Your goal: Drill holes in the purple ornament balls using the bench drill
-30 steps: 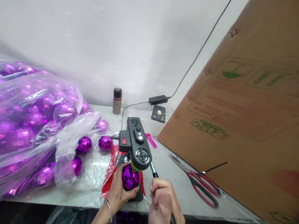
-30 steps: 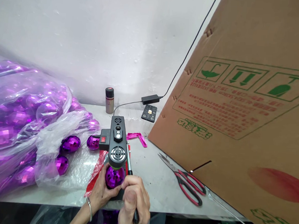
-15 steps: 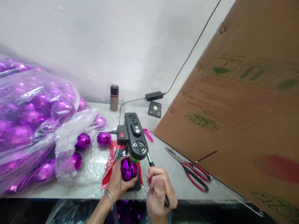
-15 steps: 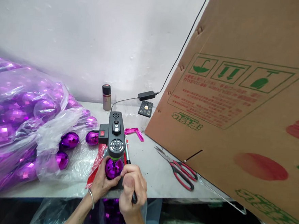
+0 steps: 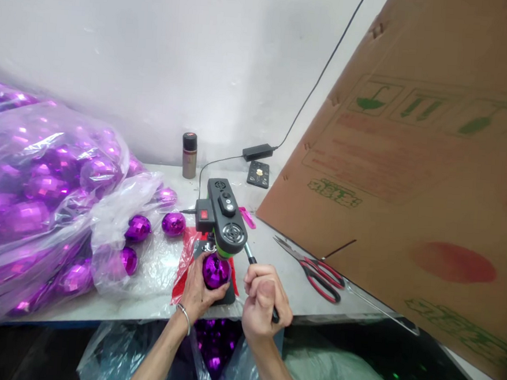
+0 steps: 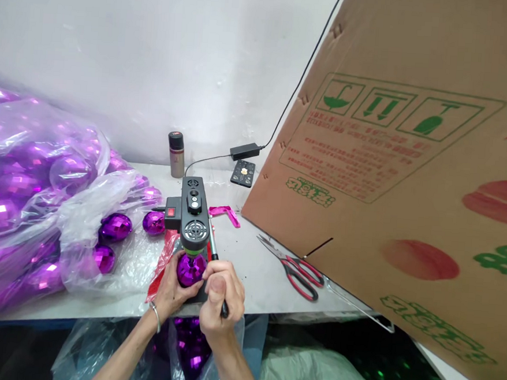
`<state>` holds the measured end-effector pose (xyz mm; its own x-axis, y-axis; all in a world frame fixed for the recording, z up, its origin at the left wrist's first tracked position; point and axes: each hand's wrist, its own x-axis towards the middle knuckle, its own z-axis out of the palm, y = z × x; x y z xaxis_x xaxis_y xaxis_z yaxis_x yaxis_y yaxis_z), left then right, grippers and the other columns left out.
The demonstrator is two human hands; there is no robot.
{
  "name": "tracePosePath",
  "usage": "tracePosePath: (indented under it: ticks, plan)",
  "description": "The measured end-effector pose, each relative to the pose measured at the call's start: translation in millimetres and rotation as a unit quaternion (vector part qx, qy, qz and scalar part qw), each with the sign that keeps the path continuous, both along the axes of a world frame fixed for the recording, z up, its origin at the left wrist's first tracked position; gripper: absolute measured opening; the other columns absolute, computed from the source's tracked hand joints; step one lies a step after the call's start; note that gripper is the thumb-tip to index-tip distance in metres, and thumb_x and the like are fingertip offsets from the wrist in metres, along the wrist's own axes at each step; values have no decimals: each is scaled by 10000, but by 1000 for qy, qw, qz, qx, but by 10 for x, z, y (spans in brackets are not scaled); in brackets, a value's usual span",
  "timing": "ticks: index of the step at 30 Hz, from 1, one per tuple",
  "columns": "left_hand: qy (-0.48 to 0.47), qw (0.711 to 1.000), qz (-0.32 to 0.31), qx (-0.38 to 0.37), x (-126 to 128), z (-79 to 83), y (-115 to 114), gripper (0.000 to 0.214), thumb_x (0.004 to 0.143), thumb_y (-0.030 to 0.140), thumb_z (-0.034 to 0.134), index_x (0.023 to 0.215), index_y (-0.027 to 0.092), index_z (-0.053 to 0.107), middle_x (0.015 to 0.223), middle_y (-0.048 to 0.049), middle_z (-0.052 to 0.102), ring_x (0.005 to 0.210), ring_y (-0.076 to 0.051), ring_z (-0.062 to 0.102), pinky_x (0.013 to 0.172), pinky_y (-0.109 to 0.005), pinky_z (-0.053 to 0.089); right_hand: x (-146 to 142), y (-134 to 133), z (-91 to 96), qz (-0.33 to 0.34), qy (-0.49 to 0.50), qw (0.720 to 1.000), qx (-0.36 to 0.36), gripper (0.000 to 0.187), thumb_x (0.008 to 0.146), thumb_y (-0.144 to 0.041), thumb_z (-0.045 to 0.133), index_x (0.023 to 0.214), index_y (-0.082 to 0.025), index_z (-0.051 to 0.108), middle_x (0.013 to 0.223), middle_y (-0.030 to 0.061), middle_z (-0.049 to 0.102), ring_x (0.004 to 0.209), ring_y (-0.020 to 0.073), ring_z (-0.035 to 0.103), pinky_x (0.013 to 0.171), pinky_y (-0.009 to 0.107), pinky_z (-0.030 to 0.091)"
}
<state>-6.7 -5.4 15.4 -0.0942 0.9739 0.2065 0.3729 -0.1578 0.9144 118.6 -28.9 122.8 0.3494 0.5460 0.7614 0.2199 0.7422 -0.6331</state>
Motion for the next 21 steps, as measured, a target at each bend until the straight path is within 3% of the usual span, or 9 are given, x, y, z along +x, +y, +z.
tracePosePath:
  ticks: [9,13,17,19,21]
  plan:
    - [2,1000,3,4,15,-70,-7,797,692,409,867,1399,181,577,1316,-169,741,1269,-409,720,1140,-637,557,-56,-30,-156,-13,-3,1000,16,424,1147,-217,431,732,-231,519,679,-21,551,636,149,592,541,275,403]
    - [-4,1000,8,-4,26,-70,8,814,671,395,869,1400,173,583,1318,-174,739,1266,-415,717,1139,-653,557,-56,27,147,-18,13,999,29,431,1136,-176,466,709,-229,483,614,-52,452,591,130,546,543,268,369]
    - [-37,999,2,-21,1,-11,0,818,660,388,885,1394,187,588,1351,-166,738,1304,-411,711,1180,-654,536,-9,33,615,-9,-21,998,-53,477,1143,-214,505,668,-221,463,613,-46,480,574,114,537,547,266,377]
    - [-57,998,5,-26,-56,-32,-99,819,685,411,900,1407,188,584,1383,-179,733,1323,-413,714,1184,-648,542,30,13,691,-10,-41,997,-66,487,1153,-252,501,667,-219,482,620,-40,517,572,111,554,537,250,404]
    - [-66,997,24,-16,-155,-146,-308,855,717,457,922,1451,199,569,1430,-196,718,1347,-417,712,1182,-646,553,84,-27,612,-14,-63,996,-60,399,1136,-287,561,745,-215,592,725,-9,647,643,127,639,570,241,486]
